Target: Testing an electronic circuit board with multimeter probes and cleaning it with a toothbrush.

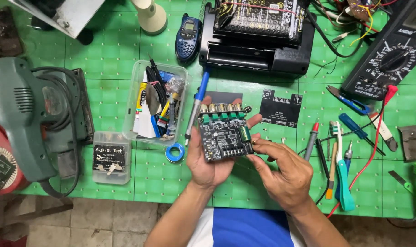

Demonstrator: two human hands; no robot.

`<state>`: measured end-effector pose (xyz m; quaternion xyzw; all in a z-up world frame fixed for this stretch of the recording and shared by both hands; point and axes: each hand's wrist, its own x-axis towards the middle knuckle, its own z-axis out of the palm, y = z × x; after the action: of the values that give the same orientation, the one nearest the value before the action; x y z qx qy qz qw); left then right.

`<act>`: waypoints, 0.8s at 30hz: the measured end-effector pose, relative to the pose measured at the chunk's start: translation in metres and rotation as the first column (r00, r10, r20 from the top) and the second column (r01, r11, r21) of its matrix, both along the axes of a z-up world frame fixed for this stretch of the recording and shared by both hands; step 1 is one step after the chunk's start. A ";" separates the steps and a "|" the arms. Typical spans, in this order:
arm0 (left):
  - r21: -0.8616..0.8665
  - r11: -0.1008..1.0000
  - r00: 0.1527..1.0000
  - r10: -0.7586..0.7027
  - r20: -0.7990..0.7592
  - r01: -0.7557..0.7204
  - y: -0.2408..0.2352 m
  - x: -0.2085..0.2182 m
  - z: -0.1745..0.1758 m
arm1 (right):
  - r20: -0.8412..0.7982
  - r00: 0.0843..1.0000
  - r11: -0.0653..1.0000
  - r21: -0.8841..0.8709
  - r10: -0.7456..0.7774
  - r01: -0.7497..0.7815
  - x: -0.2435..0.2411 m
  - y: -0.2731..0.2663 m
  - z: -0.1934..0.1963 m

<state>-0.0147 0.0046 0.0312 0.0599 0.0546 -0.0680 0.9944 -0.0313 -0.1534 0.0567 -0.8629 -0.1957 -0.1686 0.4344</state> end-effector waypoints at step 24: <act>-0.017 0.999 0.868 -0.047 -0.494 0.044 -0.008 0.017 -0.012 | -0.295 0.955 0.931 0.345 -0.009 0.116 0.015 0.007 0.016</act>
<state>0.0021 -0.0039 0.0189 0.0391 0.3055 -0.1046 0.9456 -0.0163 -0.1462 0.0723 -0.7902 -0.0683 -0.0877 0.6027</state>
